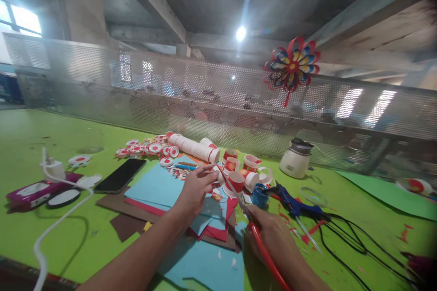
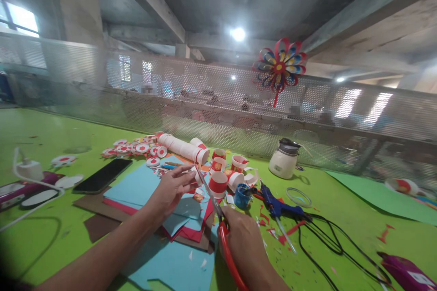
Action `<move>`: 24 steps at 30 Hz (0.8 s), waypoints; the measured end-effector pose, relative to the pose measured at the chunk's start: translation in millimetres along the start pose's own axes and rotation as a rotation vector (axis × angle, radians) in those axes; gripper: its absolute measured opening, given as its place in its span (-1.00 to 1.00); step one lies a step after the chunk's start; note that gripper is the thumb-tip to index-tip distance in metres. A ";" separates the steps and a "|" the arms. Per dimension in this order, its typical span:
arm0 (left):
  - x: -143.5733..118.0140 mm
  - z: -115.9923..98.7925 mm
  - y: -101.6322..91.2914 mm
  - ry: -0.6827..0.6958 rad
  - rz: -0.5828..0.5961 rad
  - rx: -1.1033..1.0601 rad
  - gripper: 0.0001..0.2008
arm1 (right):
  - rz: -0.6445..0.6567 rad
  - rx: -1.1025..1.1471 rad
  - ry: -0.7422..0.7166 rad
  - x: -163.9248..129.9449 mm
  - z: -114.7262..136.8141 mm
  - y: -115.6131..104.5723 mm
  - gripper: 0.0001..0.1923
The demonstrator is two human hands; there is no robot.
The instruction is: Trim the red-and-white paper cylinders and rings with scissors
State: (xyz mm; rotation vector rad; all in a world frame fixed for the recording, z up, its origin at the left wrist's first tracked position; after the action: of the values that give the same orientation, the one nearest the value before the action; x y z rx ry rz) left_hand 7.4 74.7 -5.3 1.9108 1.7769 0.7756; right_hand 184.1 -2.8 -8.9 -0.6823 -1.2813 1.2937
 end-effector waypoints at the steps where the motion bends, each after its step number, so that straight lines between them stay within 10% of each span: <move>1: 0.1 0.0 0.1 -0.001 -0.003 -0.001 -0.65 | -0.002 -0.010 -0.001 -0.1 0.2 0.0 -0.74; 24: -2.2 -2.2 4.8 0.015 -0.030 -0.032 -0.69 | 0.039 0.061 0.016 -1.4 9.1 -11.6 -0.64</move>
State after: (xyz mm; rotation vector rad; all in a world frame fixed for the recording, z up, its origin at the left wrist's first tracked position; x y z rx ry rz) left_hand 9.6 71.9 -0.8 1.8582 1.7873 0.8054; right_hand 179.4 -9.3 3.7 -0.6761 -1.2160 1.3510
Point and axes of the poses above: each hand's wrist, its own x-axis towards the middle knuckle, its own y-axis out of the palm, z = x × y, the point moved 2 cm from there along x, towards the middle knuckle
